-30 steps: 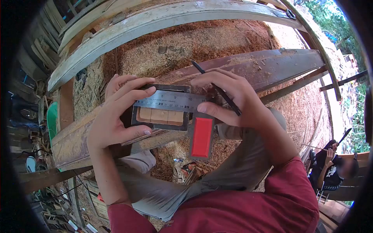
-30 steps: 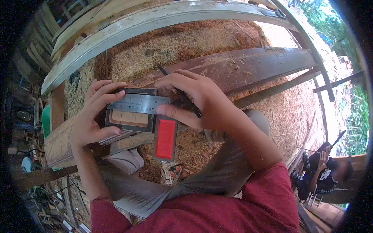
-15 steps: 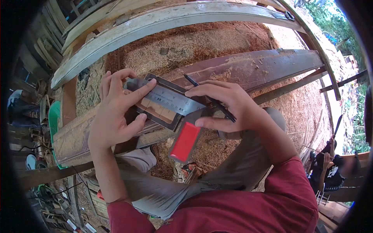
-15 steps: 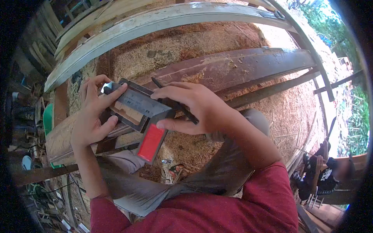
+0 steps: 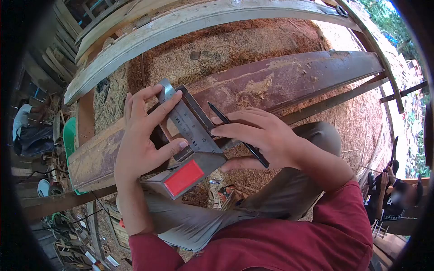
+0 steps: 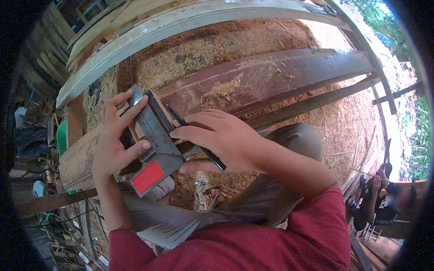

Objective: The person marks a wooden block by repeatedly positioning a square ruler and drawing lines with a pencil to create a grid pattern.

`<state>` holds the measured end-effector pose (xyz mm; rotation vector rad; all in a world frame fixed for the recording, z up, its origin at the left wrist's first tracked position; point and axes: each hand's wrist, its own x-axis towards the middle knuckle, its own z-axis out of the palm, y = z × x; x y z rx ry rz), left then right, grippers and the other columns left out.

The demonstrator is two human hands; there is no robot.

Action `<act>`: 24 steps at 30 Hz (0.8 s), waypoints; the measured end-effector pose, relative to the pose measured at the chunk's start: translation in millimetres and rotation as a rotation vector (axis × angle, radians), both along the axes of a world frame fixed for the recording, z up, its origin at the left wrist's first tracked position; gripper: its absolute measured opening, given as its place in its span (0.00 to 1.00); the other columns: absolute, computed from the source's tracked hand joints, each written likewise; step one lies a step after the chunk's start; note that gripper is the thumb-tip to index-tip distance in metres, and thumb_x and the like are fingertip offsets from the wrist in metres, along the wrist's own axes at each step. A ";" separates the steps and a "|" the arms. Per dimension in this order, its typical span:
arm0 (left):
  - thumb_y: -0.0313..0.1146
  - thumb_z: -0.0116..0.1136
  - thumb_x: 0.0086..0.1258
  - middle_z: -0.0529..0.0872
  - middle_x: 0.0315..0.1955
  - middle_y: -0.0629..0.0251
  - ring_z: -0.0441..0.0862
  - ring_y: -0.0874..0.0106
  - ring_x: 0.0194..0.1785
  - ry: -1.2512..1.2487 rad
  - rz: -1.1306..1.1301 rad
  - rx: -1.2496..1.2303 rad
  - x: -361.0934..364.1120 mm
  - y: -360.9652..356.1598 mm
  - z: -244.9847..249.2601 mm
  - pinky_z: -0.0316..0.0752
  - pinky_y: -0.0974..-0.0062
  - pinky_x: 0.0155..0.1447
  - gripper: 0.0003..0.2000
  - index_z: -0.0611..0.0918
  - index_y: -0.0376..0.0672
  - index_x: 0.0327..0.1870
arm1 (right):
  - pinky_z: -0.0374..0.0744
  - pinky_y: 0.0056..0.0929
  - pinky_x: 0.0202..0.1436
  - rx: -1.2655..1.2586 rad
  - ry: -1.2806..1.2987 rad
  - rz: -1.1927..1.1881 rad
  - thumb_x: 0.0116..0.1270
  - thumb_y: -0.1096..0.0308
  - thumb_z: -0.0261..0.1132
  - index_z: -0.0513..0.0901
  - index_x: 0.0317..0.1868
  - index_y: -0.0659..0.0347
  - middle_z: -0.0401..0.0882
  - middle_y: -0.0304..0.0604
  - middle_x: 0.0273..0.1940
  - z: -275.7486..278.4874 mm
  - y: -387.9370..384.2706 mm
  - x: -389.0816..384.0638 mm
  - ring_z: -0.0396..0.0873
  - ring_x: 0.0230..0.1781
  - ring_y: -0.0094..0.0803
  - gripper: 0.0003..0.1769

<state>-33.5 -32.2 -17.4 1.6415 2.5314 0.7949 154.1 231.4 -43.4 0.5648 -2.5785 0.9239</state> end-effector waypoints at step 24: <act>0.43 0.87 0.57 0.74 0.80 0.47 0.78 0.48 0.80 -0.184 0.002 0.211 -0.3 6.5 -18.4 0.74 0.52 0.82 0.42 0.80 0.37 0.73 | 0.89 0.50 0.71 -0.084 -0.041 0.055 0.63 0.58 0.89 0.86 0.71 0.54 0.81 0.54 0.78 -1.0 -2.6 -4.8 0.87 0.71 0.58 0.37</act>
